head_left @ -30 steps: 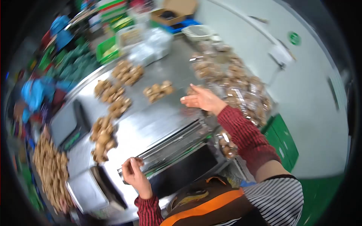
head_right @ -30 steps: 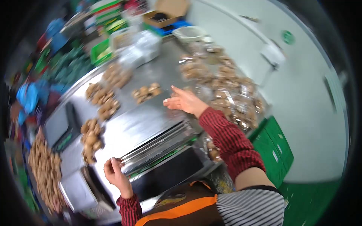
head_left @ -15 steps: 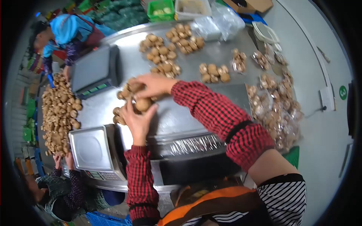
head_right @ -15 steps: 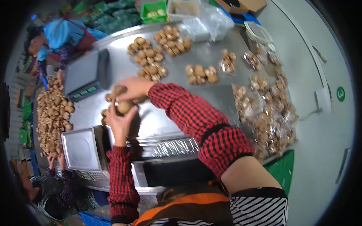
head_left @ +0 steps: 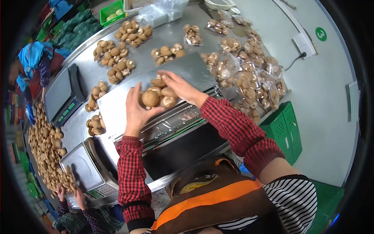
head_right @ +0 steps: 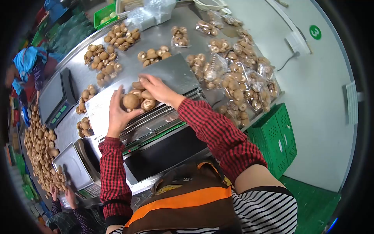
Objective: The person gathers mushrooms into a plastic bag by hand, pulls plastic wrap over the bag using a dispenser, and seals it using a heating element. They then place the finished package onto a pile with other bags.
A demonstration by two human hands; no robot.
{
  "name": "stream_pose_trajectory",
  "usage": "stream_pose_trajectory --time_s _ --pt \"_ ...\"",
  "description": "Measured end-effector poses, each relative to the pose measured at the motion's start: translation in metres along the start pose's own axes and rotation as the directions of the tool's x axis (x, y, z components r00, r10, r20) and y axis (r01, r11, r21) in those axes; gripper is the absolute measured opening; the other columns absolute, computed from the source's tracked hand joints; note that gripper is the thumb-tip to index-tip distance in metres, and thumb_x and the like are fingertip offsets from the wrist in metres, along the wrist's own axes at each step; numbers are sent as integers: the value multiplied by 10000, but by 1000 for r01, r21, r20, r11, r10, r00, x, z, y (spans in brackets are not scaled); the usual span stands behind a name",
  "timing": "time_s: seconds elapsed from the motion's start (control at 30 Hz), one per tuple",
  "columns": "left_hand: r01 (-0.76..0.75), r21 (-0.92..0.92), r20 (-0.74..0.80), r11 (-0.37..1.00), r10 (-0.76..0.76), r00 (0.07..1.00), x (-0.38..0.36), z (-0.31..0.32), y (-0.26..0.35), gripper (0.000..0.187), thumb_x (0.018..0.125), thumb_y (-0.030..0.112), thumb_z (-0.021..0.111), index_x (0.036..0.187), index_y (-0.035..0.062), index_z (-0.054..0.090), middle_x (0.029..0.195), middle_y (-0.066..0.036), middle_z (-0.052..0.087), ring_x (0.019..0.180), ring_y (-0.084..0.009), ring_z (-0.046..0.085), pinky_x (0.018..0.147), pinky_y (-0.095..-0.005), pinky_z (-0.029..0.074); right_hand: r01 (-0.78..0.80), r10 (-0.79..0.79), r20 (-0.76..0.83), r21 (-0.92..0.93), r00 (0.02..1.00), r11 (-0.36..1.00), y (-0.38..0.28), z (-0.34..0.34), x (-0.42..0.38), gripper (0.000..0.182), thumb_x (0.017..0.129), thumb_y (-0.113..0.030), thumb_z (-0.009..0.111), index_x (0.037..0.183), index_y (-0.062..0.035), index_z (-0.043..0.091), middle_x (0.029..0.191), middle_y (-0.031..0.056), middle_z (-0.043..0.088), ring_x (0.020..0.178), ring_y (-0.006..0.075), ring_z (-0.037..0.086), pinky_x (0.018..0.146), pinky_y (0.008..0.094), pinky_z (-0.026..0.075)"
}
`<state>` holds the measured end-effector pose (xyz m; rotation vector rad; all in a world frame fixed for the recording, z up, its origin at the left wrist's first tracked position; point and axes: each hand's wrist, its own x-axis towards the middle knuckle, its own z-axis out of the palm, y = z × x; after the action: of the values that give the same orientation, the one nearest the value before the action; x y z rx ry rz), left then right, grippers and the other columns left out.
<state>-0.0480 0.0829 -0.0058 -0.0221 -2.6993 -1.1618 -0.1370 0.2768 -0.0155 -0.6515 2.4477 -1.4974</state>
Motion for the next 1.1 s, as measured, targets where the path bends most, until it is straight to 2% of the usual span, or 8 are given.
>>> stream_pose_trajectory --time_s 0.13,0.27,0.47,0.67,0.73,0.8,0.97,1.1 --pt "42 -320 -66 947 -67 996 -10 -7 -4 1128 596 361 895 1480 19 284 1453 -230 397 1374 -341 355 1134 -441 294 -207 183 117 752 976 625 -6 -15 0 393 1041 -301 428 1329 -44 505 1309 68 532 1241 151 447 1043 288 352" --pt "157 -462 -372 873 -352 859 -53 -25 -9 540 883 141 682 1350 -20 463 1304 -195 526 1182 -262 530 978 -362 449 -53 97 -152 274 984 960 16 -61 -38 374 995 -251 544 1246 26 537 1166 122 639 1087 185 594 959 315 458" --pt "377 501 -405 779 -174 898 -134 -33 10 350 799 357 737 740 12 733 737 -146 633 741 -327 577 713 -439 443 -77 57 -51 -678 997 731 24 -104 -129 405 823 -459 673 790 -59 731 807 140 621 827 323 595 757 424 484" --pt "509 98 -215 855 -481 850 -119 -27 12 396 872 321 669 689 -18 579 531 -130 529 465 -228 483 468 -366 364 -227 219 -73 -146 973 963 28 -76 -117 374 865 -398 663 740 -46 654 608 69 558 553 202 540 524 330 450" --pt "683 -659 319 317 -705 634 -133 -47 19 363 940 294 599 677 62 504 479 -7 400 426 -129 351 412 -276 261 -674 559 419 625 715 394 8 -97 -134 320 940 -315 570 717 -88 533 544 -14 423 470 87 399 399 225 303" --pt "681 -693 693 -238 -479 538 -134 -67 46 354 1000 278 495 681 132 447 500 70 285 417 -79 240 403 -221 181 -788 347 763 608 545 -99 -5 -98 -138 309 978 -247 478 692 -143 419 552 -70 311 457 35 277 383 169 196" --pt "-103 -983 -28 -155 -423 906 -66 -132 63 354 1025 273 389 732 110 502 649 -39 550 564 -136 528 504 -248 411 -257 -120 262 965 957 60 -71 -128 -25 358 1023 -280 391 739 -87 490 583 25 505 518 122 485 442 207 365" --pt "-73 -633 -371 771 -218 903 27 -82 -4 407 1022 273 439 1135 -58 647 1160 -155 664 1126 -229 607 1005 -376 453 -18 -10 28 842 1000 540 -24 -76 85 391 1037 -281 396 1107 59 576 1155 229 643 1053 281 650 832 348 541"
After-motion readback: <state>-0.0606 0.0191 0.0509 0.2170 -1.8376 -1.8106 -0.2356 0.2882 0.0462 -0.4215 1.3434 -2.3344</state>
